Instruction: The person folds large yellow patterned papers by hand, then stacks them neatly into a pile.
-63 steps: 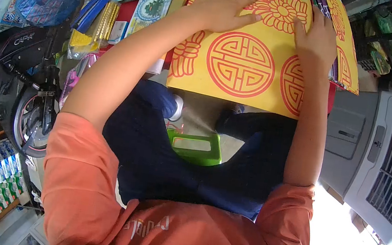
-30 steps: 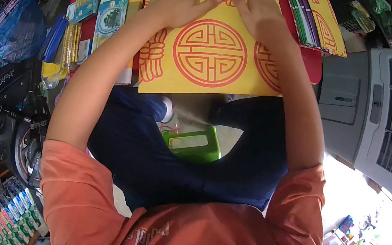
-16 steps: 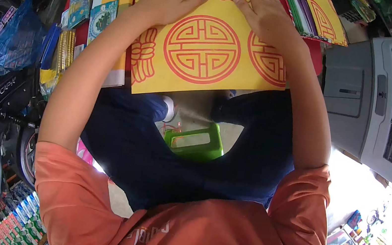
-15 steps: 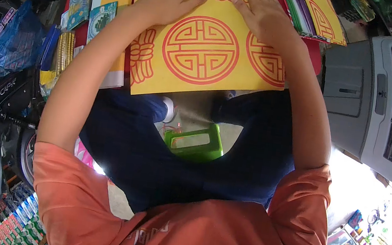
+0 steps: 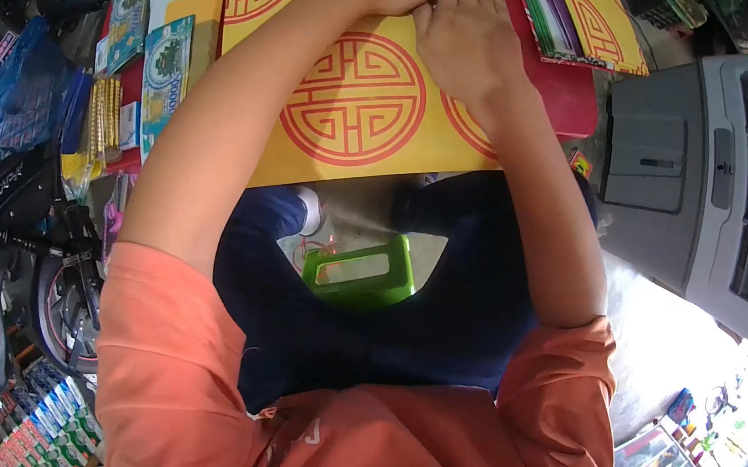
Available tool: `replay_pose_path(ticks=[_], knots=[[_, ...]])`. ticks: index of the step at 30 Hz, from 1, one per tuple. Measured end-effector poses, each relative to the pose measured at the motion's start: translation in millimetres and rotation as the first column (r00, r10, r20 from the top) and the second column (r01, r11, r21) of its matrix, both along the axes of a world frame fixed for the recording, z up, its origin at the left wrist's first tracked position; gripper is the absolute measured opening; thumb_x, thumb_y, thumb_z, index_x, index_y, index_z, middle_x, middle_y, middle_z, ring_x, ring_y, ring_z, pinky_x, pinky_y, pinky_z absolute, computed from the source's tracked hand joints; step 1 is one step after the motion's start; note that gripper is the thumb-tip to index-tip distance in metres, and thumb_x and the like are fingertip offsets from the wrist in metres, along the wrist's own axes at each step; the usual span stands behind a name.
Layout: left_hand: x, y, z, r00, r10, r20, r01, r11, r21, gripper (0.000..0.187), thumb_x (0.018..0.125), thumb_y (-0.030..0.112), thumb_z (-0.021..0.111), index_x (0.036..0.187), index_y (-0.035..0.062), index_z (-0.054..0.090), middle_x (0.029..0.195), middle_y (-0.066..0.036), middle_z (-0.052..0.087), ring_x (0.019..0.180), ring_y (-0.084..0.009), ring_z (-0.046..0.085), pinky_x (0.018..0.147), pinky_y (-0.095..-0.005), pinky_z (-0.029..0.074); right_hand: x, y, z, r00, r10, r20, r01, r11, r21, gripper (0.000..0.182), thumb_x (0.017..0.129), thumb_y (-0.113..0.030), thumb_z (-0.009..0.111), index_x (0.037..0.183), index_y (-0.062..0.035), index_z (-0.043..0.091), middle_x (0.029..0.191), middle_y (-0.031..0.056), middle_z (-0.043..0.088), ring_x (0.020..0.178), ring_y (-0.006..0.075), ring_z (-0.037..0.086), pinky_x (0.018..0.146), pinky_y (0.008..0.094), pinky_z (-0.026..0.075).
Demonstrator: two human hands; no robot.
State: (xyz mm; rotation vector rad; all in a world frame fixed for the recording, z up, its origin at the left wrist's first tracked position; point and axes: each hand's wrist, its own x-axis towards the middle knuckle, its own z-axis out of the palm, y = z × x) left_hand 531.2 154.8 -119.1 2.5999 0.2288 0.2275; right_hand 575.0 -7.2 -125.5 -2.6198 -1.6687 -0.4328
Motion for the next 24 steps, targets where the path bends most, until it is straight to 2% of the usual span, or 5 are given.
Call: replay_pose_path(ticks=[2,5,8,17,24], knots=[[1,-2,1,1.0,0.006,-0.013,-0.006,1.0,0.022,0.086,0.106,0.067,0.021,0.162,0.0029,0.03,0.169,-0.018,0.027,0.156,-0.0321,0.027,0.129,-0.0403,0.019,-2,-12,-22,0.986,0.028,0.165,-0.074,0.957,0.28,0.065,0.11,-0.04,0.034,0.15,0.0114,0.043,0.153,0.0287,0.048,0.141,0.0338,0.05,0.121,0.0411,0.035],[-12,-15,19,0.999,-0.001,-0.035,0.004,0.995,0.097,0.092,0.103,0.072,0.027,0.163,0.0029,0.026,0.17,-0.018,0.025,0.156,-0.032,0.026,0.129,-0.0408,0.02,-17,-48,-5,0.981,0.108,-0.163,-0.054,0.951,0.304,0.065,0.109,-0.043,0.039,0.151,0.0067,0.042,0.16,0.0285,0.037,0.151,0.0402,0.034,0.126,0.047,0.025],[-3,-11,5,0.997,0.033,-0.071,-0.017,0.977,0.214,0.103,0.097,0.08,0.034,0.164,0.0028,0.023,0.17,-0.019,0.024,0.157,-0.0343,0.024,0.129,-0.0418,0.021,-33,-83,10,0.992,0.084,-0.093,-0.057,0.963,0.262,0.066,0.105,-0.039,0.052,0.146,0.0124,0.046,0.15,0.0289,0.051,0.142,0.0382,0.048,0.122,0.0483,0.033],[-1,-11,3,0.994,0.034,-0.103,-0.01,0.975,0.223,0.117,0.088,0.089,0.038,0.165,0.0032,0.018,0.171,-0.021,0.019,0.157,-0.0374,0.021,0.129,-0.0436,0.019,-68,-150,43,0.957,-0.009,-0.289,0.037,0.995,0.092,0.065,0.107,-0.036,0.051,0.153,0.0077,0.038,0.158,0.0298,0.039,0.15,0.0407,0.037,0.123,0.0489,0.029],[-1,-9,2,0.993,0.018,-0.115,0.008,0.975,0.222,0.117,0.088,0.089,0.037,0.166,0.0045,0.016,0.171,-0.021,0.017,0.158,-0.0375,0.019,0.129,-0.0439,0.017,-73,-170,44,0.613,0.006,-0.79,0.515,0.755,0.406,0.053,0.105,-0.027,0.06,0.145,0.0042,0.046,0.133,0.0217,0.06,0.12,0.0256,0.062,0.098,0.0377,0.052]])
